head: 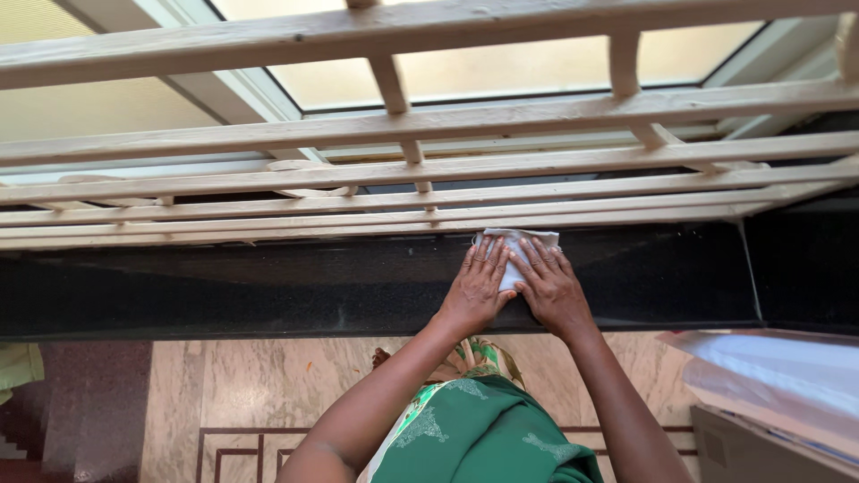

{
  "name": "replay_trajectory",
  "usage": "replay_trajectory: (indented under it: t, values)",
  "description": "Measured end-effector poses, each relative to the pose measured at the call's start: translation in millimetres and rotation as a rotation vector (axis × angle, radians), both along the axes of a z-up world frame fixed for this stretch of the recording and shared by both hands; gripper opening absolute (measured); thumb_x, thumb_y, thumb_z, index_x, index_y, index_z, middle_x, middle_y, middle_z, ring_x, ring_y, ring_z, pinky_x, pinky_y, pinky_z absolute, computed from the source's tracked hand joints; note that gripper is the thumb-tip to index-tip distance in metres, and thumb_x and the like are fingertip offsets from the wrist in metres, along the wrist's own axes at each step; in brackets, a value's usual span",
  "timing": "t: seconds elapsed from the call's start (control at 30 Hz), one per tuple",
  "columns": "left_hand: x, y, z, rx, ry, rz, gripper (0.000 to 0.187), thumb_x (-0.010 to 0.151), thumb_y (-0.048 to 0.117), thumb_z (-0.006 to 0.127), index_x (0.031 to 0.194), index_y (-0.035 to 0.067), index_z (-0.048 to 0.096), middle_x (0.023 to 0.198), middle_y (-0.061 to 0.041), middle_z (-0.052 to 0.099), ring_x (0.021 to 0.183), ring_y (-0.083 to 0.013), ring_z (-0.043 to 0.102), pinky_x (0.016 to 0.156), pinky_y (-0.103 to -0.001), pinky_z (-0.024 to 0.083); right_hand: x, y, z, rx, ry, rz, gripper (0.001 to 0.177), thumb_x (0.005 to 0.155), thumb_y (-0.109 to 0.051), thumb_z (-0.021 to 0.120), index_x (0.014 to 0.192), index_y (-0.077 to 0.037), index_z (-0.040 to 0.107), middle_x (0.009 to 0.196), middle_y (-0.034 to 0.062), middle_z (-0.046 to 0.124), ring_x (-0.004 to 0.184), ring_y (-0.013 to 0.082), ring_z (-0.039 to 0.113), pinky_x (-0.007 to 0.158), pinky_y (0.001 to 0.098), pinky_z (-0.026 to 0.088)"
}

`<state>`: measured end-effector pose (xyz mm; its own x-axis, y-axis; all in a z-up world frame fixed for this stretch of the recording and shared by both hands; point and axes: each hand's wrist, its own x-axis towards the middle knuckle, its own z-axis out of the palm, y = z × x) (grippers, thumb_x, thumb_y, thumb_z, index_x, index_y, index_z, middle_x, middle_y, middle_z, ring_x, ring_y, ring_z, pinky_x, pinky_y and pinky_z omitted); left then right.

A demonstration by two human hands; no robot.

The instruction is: The person is cleaning a black granite window sill and a metal safety grill with a white cloth. They wipe the flat surface of the sill and then clean the individual bars and curves of the grill.

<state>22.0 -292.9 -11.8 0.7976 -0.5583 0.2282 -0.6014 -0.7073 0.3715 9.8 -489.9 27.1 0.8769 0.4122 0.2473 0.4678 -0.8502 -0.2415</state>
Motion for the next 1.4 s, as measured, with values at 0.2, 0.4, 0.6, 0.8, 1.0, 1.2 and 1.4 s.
replay_trajectory:
  t: [0.2, 0.4, 0.6, 0.8, 1.0, 1.2, 1.4]
  values:
    - [-29, -9, 5, 0.074, -0.035, -0.073, 0.078, 0.103, 0.044, 0.052, 0.160, -0.005, 0.030, 0.168, -0.024, 0.027, 0.161, -0.0377, 0.012, 0.130, -0.051, 0.011, -41, -13, -8, 0.054, -0.010, -0.066, 0.051, 0.098, -0.030, 0.058, 0.147, -0.014, 0.055, 0.159, 0.0110, 0.045, 0.151, 0.0290, 0.036, 0.122, 0.0482, 0.027]
    - [-60, 19, 3, 0.147, -0.036, -0.114, 0.081, 0.102, 0.051, 0.048, 0.160, -0.003, 0.030, 0.168, -0.023, 0.026, 0.160, -0.0358, 0.012, 0.129, -0.049, 0.011, -76, 11, -23, 0.046, -0.032, -0.038, 0.057, 0.099, -0.036, 0.055, 0.150, -0.011, 0.051, 0.161, 0.0142, 0.042, 0.152, 0.0296, 0.032, 0.124, 0.0501, 0.024]
    - [-60, 44, 6, 0.122, -0.014, -0.082, 0.081, 0.103, 0.054, 0.043, 0.159, -0.003, 0.029, 0.167, -0.022, 0.026, 0.159, -0.0354, 0.014, 0.128, -0.048, 0.011, -71, 34, -14, 0.092, 0.009, -0.004, 0.058, 0.101, -0.041, 0.051, 0.151, -0.012, 0.050, 0.161, 0.0124, 0.041, 0.153, 0.0293, 0.030, 0.123, 0.0484, 0.023]
    - [-17, 13, 5, 0.166, -0.015, -0.038, 0.072, 0.106, 0.048, 0.039, 0.161, 0.002, 0.027, 0.171, -0.017, 0.024, 0.161, -0.0306, 0.011, 0.129, -0.048, 0.008, -36, 18, -7, 0.043, 0.009, -0.118, 0.054, 0.102, -0.031, 0.050, 0.152, -0.012, 0.049, 0.161, 0.0106, 0.042, 0.153, 0.0285, 0.031, 0.123, 0.0474, 0.024]
    - [-14, -34, 6, 0.208, -0.043, -0.136, 0.078, 0.104, 0.051, 0.038, 0.161, 0.001, 0.022, 0.170, -0.019, 0.017, 0.159, -0.0348, 0.003, 0.127, -0.050, 0.001, -52, -19, -9, 0.044, 0.001, -0.215, 0.053, 0.099, -0.024, 0.051, 0.151, -0.010, 0.050, 0.161, 0.0123, 0.042, 0.153, 0.0289, 0.031, 0.123, 0.0481, 0.024]
    - [-20, -42, 10, 0.165, 0.057, -0.186, 0.082, 0.103, 0.054, 0.041, 0.162, 0.001, 0.023, 0.171, -0.019, 0.017, 0.160, -0.0331, 0.007, 0.129, -0.046, 0.004, -54, -23, -16, 0.120, 0.024, -0.300, 0.047, 0.099, -0.026, 0.054, 0.142, -0.007, 0.055, 0.154, 0.0120, 0.048, 0.151, 0.0289, 0.035, 0.122, 0.0495, 0.026]
    - [11, -71, 0, 0.186, -0.102, -0.096, 0.078, 0.104, 0.051, 0.041, 0.163, 0.003, 0.023, 0.172, -0.016, 0.020, 0.161, -0.0281, 0.010, 0.129, -0.045, 0.004, -13, -44, -18, 0.072, -0.019, -0.326, 0.051, 0.102, -0.024, 0.052, 0.151, -0.011, 0.050, 0.160, 0.0100, 0.045, 0.152, 0.0252, 0.036, 0.122, 0.0476, 0.029]
